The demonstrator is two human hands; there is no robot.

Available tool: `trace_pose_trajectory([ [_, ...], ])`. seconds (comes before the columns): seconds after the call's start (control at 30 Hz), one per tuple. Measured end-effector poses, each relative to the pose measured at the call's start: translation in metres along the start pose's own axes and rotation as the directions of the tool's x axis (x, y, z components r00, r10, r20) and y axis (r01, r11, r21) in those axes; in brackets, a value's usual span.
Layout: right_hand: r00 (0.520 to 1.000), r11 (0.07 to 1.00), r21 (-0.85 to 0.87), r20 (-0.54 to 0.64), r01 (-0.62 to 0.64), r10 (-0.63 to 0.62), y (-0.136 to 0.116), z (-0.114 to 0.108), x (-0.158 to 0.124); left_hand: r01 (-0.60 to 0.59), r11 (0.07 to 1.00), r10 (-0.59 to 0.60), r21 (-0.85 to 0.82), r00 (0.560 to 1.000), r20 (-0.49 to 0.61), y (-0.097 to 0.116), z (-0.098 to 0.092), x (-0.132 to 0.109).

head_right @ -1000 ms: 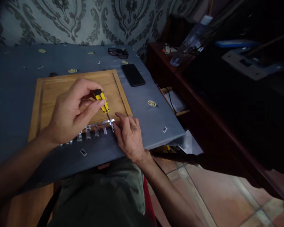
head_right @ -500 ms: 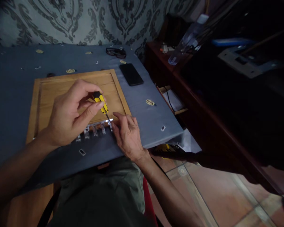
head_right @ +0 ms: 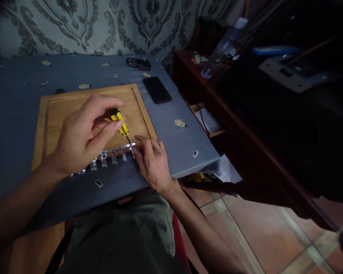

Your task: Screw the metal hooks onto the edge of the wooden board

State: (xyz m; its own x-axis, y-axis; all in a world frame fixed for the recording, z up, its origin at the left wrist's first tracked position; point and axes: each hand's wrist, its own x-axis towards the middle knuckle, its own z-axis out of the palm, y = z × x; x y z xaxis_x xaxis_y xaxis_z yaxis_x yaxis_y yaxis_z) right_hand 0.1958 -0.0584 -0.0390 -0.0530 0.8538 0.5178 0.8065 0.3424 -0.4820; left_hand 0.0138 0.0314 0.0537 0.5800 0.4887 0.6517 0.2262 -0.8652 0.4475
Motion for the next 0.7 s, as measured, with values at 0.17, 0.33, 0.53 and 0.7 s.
trace_pose_trajectory([
  [0.17, 0.999, 0.999, 0.013, 0.022, -0.03, 0.03, 0.0, 0.0, 0.0, -0.039, 0.999, 0.039, 0.007, 0.999, 0.025, -0.001, -0.002, 0.002],
  [0.33, 1.0, 1.0, 0.015, 0.004, -0.008, 0.008, 0.001, 0.001, 0.0, -0.049, 0.999, 0.049, 0.023, 0.999, 0.001, -0.001, 0.004, 0.003],
  [0.53, 1.0, 1.0, 0.01, 0.024, -0.016, 0.016, 0.001, 0.002, 0.0, -0.063, 0.991, 0.069, 0.118, 0.997, -0.043, -0.002, 0.012, 0.009],
  [0.7, 1.0, 1.0, 0.01, 0.006, 0.008, -0.008, 0.001, 0.002, 0.0, -0.053, 0.992, 0.049, 0.112, 0.998, 0.041, -0.003, 0.006, 0.02],
])
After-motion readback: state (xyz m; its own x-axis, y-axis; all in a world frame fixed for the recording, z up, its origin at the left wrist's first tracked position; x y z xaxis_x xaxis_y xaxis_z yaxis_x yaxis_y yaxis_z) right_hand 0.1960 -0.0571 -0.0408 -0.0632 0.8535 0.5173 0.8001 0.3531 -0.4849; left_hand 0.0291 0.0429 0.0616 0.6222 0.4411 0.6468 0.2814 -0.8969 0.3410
